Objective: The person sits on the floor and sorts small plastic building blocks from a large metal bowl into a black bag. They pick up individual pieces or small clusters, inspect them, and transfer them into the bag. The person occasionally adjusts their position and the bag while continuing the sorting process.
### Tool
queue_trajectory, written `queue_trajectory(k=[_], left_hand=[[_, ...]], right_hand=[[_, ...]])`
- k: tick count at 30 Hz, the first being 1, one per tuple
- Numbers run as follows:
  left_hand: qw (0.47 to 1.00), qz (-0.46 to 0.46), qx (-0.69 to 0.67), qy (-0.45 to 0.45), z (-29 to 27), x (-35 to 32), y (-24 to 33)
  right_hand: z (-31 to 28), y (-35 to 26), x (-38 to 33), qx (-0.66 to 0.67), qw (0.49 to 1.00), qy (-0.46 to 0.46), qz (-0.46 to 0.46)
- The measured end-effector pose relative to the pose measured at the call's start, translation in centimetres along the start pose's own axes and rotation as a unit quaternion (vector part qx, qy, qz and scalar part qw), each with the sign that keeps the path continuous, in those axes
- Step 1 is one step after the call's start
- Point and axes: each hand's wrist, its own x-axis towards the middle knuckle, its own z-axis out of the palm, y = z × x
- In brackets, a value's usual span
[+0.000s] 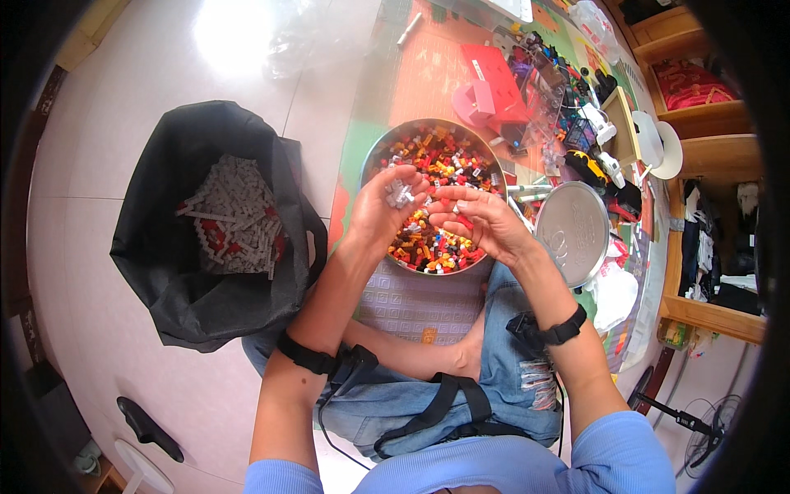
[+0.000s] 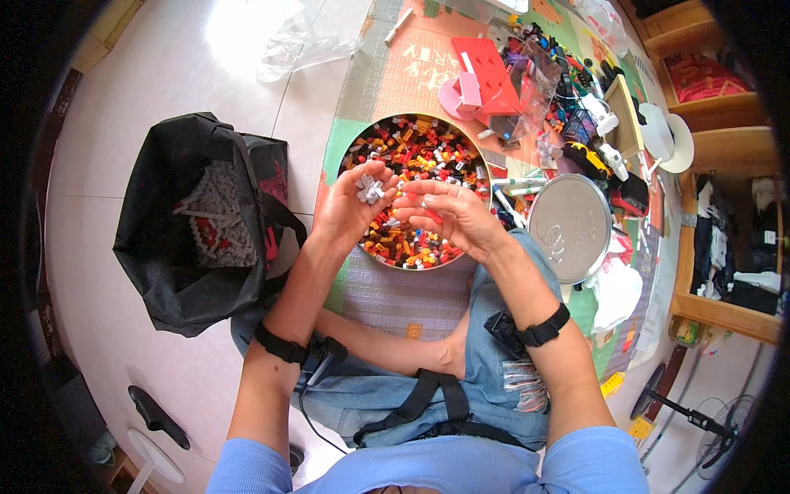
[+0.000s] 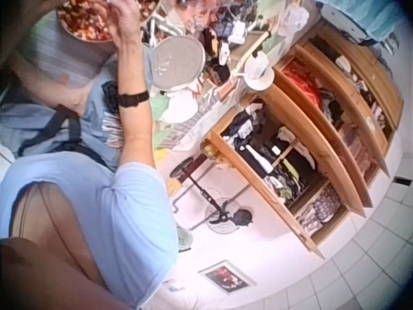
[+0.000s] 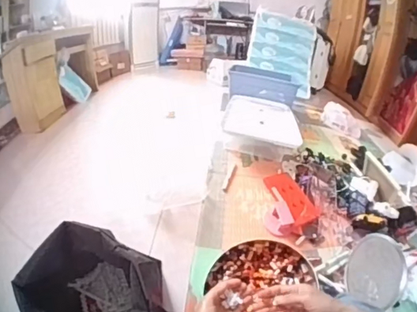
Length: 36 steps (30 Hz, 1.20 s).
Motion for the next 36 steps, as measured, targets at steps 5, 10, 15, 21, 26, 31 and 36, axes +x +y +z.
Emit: queue_trajectory(k=[5,10,15,21,26,31,36], left_hand=[[1.000,0.008,-0.009,0.006,-0.5,0.0,0.1],[1.000,0.004,-0.019,0.010,0.3,0.1,0.0],[1.000,0.006,-0.003,0.002,-0.1,0.1,-0.1],[0.997,-0.007,-0.033,-0.064,-0.3,0.1,-0.3],[0.999,0.009,-0.052,0.013,0.1,0.4,-0.1],[0.998,0.007,-0.054,0.010,-0.2,0.0,0.0],[0.999,0.009,-0.036,0.012,0.0,0.1,0.0]], right_hand=[[0.4,0.3,0.1,-0.111,0.994,0.015,-0.016],[-4.8,1.9,0.4,-0.368,0.914,0.155,-0.074],[3.1,-0.8,-0.7,-0.297,0.946,0.092,-0.088],[4.3,-1.3,0.6,-0.286,0.941,0.071,-0.167],[-1.9,0.8,-0.3,-0.072,0.982,0.162,-0.070],[-3.3,2.4,-1.0,-0.010,0.991,0.134,-0.026],[-2.8,2.0,-0.4,0.007,0.989,0.139,-0.040]])
